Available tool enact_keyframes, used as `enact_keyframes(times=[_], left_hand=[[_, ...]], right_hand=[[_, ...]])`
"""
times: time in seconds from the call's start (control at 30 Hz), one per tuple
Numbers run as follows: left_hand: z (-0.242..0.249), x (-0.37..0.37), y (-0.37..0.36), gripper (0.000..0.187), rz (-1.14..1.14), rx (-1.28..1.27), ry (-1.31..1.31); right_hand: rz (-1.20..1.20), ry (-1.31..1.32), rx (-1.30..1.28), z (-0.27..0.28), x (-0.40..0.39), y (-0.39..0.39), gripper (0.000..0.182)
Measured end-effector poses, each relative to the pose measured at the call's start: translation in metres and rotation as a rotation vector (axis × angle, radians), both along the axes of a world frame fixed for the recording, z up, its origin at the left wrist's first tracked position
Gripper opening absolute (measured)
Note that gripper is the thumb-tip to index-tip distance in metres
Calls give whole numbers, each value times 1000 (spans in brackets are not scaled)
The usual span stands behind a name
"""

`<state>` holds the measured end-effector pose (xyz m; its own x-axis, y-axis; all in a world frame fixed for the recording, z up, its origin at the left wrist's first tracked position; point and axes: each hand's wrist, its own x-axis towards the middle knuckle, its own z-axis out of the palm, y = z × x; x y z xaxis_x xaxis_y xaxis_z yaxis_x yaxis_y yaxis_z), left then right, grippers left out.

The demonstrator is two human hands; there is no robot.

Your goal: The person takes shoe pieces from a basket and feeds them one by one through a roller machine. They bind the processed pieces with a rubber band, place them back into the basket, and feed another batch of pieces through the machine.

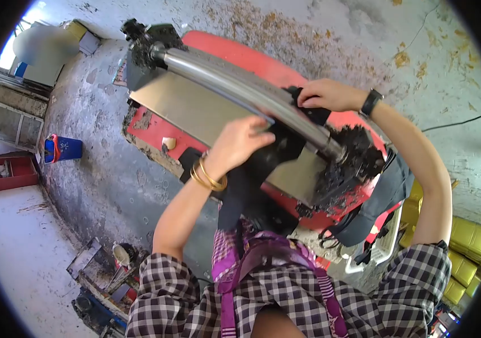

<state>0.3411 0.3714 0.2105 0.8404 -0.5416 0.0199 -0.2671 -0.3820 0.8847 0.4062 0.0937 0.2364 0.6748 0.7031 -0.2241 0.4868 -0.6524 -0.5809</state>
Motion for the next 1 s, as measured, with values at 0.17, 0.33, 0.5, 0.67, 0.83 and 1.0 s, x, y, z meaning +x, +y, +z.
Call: enact_keyframes(times=[0.17, 0.33, 0.5, 0.67, 0.83, 1.0], left_hand=[[18, -48, 41, 22, -212, -42, 213], [-126, -127, -7, 25, -618, 148, -467], [-178, -126, -33, 30, -774, 187, -476], [-115, -116, 2, 27, -756, -79, -522], [18, -62, 41, 26, -216, 156, 66], [0, -10, 13, 36, 8, 183, 44]], right_hand=[[-218, 49, -2, -2, -8, 13, 38], [-446, -215, -148, 25, 14, -22, 25], [-457, -560, -274, 60, 35, -52, 38], [-537, -592, -370, 79, 66, -71, 43], [-236, -588, -201, 33, 84, -82, 30], [127, 19, -45, 1, 13, 6, 17]])
